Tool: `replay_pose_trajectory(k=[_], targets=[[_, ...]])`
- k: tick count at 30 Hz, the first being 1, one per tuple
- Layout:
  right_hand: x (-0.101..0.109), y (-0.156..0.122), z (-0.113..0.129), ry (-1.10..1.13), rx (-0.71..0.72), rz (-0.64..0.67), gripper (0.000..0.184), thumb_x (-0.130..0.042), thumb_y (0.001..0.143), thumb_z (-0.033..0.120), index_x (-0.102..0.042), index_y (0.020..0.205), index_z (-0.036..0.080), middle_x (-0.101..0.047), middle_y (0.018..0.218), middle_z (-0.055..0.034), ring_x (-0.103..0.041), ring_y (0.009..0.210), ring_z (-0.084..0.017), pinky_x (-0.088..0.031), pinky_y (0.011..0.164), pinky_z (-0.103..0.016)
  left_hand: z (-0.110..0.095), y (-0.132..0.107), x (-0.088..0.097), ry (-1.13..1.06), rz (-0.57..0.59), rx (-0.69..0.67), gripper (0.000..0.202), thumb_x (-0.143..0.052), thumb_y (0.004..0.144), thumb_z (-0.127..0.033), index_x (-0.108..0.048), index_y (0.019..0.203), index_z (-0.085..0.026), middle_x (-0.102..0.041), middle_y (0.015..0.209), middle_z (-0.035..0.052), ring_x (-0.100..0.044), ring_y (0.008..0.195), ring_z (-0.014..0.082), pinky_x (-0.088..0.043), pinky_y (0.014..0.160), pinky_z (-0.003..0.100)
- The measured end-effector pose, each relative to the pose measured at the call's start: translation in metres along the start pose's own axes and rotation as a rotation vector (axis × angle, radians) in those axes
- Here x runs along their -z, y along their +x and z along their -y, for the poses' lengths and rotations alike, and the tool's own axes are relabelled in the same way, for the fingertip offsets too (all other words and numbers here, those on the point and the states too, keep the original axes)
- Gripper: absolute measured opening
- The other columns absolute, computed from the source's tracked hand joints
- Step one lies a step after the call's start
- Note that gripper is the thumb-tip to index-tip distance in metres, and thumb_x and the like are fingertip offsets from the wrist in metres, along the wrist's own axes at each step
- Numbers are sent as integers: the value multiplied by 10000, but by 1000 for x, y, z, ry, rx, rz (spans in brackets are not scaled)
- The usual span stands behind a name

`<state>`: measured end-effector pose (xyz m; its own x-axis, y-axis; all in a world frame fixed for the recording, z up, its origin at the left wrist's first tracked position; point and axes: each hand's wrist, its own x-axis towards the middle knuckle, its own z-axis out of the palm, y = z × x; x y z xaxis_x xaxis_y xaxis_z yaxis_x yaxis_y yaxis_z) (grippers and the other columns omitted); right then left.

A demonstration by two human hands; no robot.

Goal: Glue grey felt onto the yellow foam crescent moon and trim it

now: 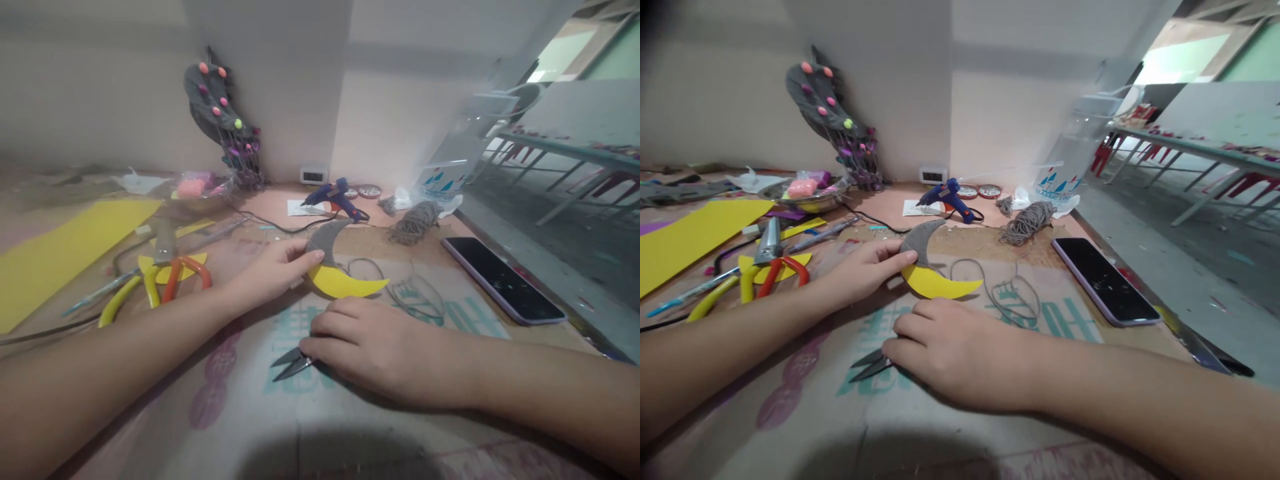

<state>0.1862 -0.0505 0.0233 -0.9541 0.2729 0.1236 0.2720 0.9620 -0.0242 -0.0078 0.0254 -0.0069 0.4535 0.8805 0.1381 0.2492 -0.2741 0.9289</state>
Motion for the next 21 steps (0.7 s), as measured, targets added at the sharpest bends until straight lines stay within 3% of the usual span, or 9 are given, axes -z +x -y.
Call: replay_pose_trajectory(k=[6,9,12,14,17,21], targets=[[8,-10,-2,5,-26,-50,310,-335,978,143,-622,1092,121,-661,887,-85,-554,778,-185,-458,716,-316,-6,-3,1,82,1,27,319,-538,869,-460,-659,886,-165,-682,852,22,-609,786,173,-481,671,251],[12,-16,-19,44,-167,-235,258,-380,958,173,-610,1072,172,-669,884,-72,-585,794,-185,-470,727,-319,-8,-3,1,76,5,31,317,-543,865,-458,-668,881,-167,-693,852,22,-620,769,169,-476,649,242],[8,-22,-45,70,-370,-405,263,-440,952,236,-568,1178,192,-661,1083,-98,-616,949,-205,-498,806,-344,-10,-2,1,29,11,18,279,-555,857,-418,-681,908,-175,-716,919,26,-645,859,188,-496,738,258],[2,-26,-59,57,-429,-470,286,-451,960,265,-556,1216,191,-638,1175,-109,-605,1050,-221,-495,877,-370,-12,-1,1,22,-8,27,259,-563,847,-391,-691,921,-179,-725,946,25,-652,873,189,-499,749,256],[-8,-29,-65,20,-433,-479,326,-428,981,278,-531,1276,184,-628,1209,-113,-588,1113,-225,-484,927,-382,-13,-1,3,41,-36,46,246,-570,836,-382,-705,913,-192,-732,927,13,-659,834,180,-496,712,242],[-12,-26,-54,-54,-410,-452,377,-449,976,328,-519,1312,172,-629,1077,-112,-618,935,-207,-521,792,-346,-13,-2,3,72,-37,33,232,-574,825,-383,-711,875,-202,-736,914,8,-663,849,193,-501,729,254]])
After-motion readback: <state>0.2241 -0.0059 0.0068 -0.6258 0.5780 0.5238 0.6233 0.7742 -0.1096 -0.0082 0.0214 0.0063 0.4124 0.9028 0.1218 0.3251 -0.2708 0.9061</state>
